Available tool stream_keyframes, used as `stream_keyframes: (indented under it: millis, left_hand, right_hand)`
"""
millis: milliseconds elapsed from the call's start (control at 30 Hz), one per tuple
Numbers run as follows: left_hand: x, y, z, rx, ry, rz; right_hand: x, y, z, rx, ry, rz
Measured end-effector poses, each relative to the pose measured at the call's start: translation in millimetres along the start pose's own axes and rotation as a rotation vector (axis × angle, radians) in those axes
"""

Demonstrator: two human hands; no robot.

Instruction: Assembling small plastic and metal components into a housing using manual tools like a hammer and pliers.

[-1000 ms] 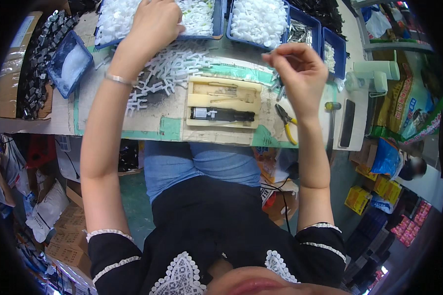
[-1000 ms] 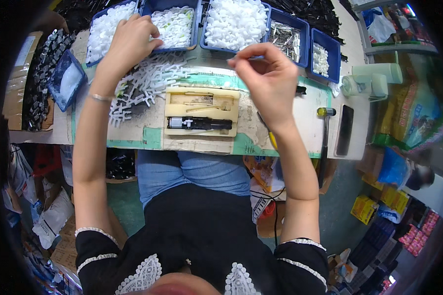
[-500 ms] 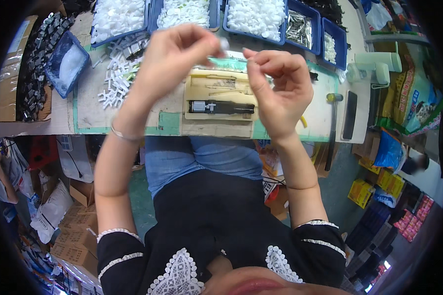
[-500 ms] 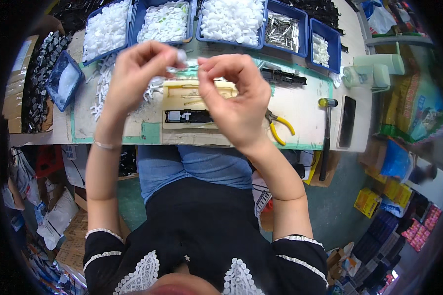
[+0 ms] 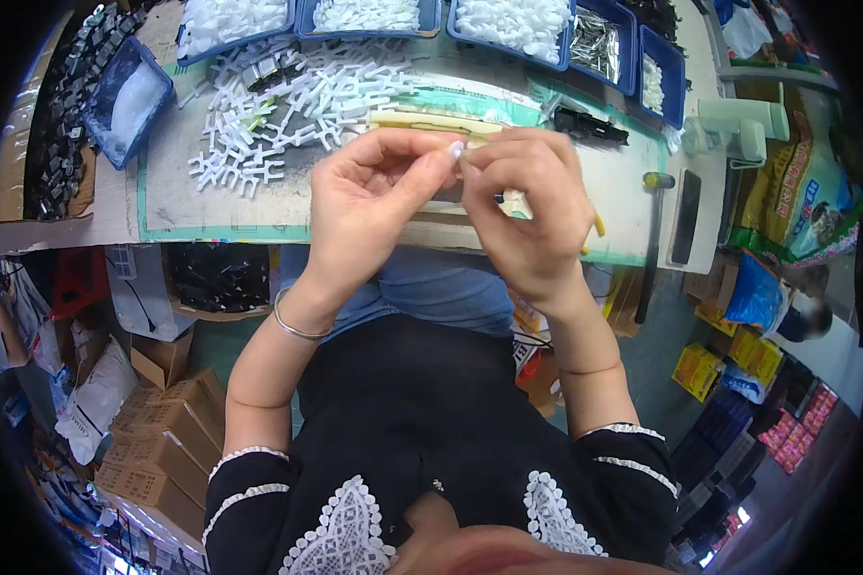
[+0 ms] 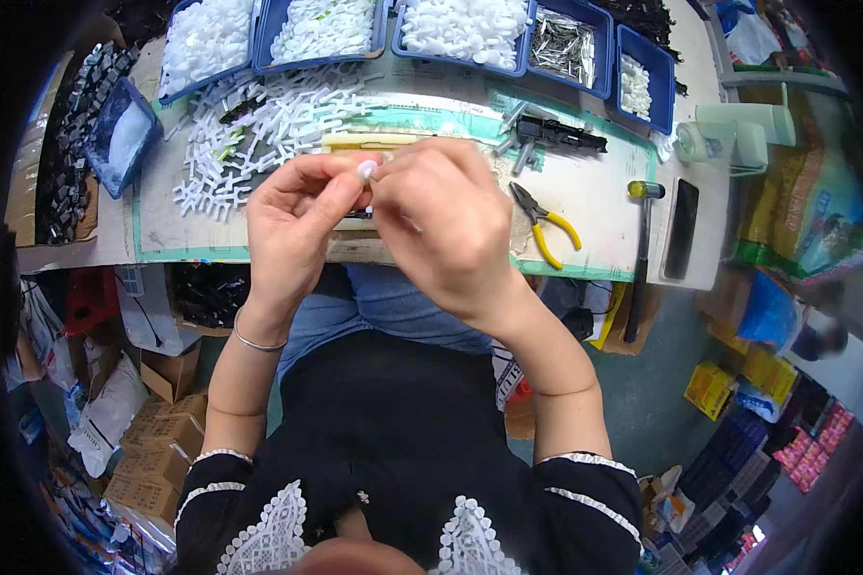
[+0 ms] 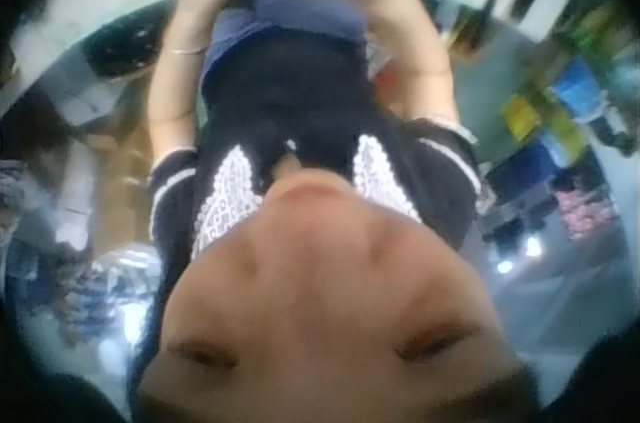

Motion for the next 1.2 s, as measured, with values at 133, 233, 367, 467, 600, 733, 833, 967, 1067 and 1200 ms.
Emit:
stream_keyframes:
  millis: [133,233,367,467,600,733,833,967,1067,1200]
  left_hand:
    - [-1,-17,-6,0.04,0.156,0.05]
    - [-14,-30,-1,0.181,0.489,0.254]
    - [-23,-60,23,0.428,1.053,0.655]
    - [-16,-69,25,0.558,1.194,0.785]
    - [-7,-59,25,0.471,1.319,0.777]
    - [-1,-49,15,0.344,1.422,0.685]
    - [14,-54,14,0.387,1.513,0.607]
    - [33,-57,9,0.34,1.646,0.473]
    - [42,-59,11,0.289,1.71,0.478]
    - [35,-60,7,0.293,1.596,0.632]
  right_hand:
    - [-33,-27,12,0.146,0.343,0.542]
    - [-34,-48,24,0.326,0.567,0.544]
    - [-18,-49,27,0.486,0.316,0.34]
    - [-10,-51,26,0.489,0.105,0.275]
    - [-10,-51,30,0.372,-0.205,0.12]
    - [-28,-59,44,0.348,-0.26,0.082]
    - [-26,-57,46,0.361,-0.239,0.067]
    - [-22,-53,47,0.417,-0.27,0.051]
    - [-21,-50,48,0.469,-0.31,0.041]
    - [-21,-48,46,0.498,-0.306,0.045]
Point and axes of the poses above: each hand's wrist, its own y-axis towards the middle knuckle, its own z-axis out of the palm, x = y × z, the point moved 8 cm from there along y, towards the middle knuckle, and after that the axes turned 12 degrees about -y, right-handed, at the moved point
